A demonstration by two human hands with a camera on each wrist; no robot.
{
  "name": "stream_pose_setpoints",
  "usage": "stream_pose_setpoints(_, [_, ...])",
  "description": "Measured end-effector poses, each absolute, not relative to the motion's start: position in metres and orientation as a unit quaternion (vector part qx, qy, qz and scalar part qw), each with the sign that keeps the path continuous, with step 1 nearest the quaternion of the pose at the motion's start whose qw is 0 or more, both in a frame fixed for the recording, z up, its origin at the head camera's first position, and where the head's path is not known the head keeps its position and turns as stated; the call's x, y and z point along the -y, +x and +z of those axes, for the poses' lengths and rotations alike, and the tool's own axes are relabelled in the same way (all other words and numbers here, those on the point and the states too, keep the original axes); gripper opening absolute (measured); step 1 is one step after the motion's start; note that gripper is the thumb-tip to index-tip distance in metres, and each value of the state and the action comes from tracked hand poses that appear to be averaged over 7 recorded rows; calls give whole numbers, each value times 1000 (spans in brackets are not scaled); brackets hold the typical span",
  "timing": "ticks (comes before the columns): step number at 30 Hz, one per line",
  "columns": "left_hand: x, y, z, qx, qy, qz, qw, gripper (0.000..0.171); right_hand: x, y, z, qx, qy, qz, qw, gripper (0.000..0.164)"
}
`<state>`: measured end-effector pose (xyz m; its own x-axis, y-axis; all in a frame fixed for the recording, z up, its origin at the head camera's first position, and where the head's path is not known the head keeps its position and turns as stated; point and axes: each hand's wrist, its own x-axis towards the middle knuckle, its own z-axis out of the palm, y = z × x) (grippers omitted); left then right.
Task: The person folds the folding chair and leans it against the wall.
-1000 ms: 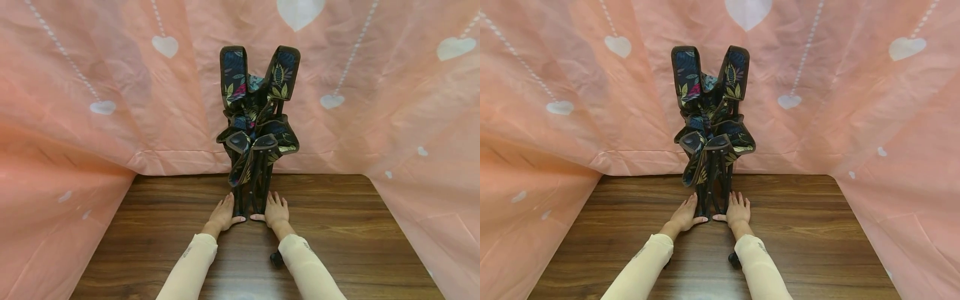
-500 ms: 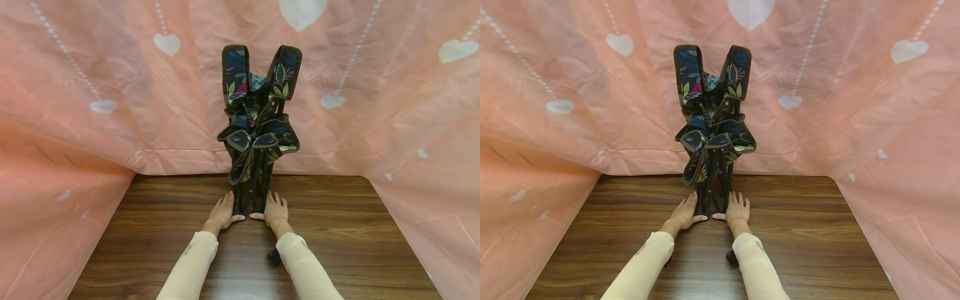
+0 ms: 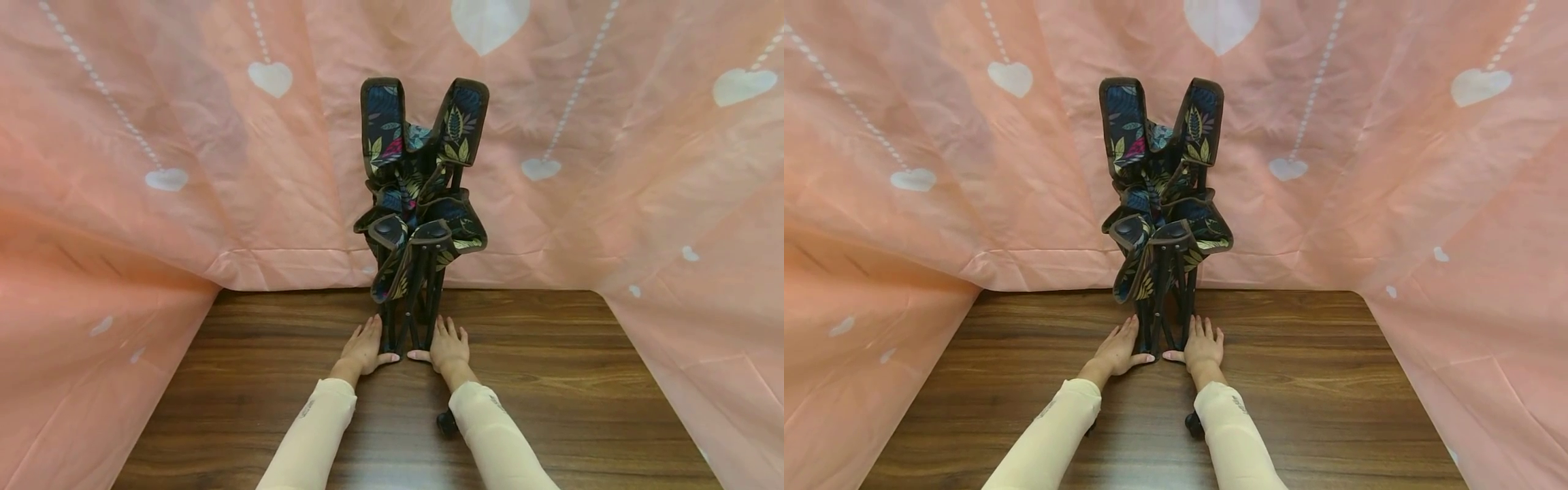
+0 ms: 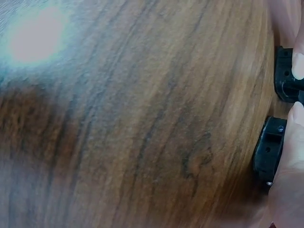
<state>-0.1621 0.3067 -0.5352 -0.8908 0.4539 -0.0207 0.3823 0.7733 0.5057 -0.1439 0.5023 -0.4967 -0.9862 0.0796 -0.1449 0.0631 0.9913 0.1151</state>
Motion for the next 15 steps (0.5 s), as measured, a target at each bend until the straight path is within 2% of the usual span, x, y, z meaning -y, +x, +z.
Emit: stream_pose_setpoints(15, [-307, -163, -533, -937, 222, 260, 70, 96, -499, -143, -493, -995, 44, 47, 81, 107])
